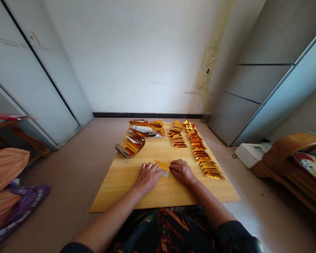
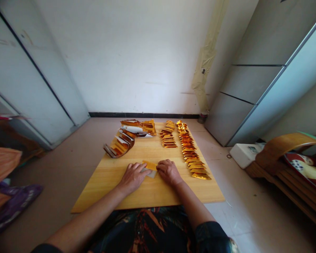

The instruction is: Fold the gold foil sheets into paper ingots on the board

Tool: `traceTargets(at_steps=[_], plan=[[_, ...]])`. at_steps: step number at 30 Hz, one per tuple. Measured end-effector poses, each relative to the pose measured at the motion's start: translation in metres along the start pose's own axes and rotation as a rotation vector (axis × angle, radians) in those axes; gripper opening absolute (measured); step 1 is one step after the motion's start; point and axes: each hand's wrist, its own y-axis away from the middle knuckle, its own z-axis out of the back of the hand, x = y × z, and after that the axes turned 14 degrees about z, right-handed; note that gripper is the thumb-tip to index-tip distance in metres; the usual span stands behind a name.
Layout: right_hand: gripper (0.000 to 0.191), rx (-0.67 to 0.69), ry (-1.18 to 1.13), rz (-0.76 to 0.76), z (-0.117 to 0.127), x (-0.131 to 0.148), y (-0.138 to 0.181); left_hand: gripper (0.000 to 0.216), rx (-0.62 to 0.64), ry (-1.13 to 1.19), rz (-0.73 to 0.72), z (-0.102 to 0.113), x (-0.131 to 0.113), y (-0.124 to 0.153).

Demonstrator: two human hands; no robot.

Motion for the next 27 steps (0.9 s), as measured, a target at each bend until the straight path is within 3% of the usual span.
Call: traceTargets(at_steps=[13,27], plan=[[0.024,0.137,0.190,-0.067,0.005,0.008,-0.014,0.028,0.012,0.070,0.044,-0.007,0.002,0.000],[0.016,0.047,0.185,-0.221,-0.015,0.003,-0.019,0.026,0.013,0.078,-0.006,-0.006,0.003,-0.003]])
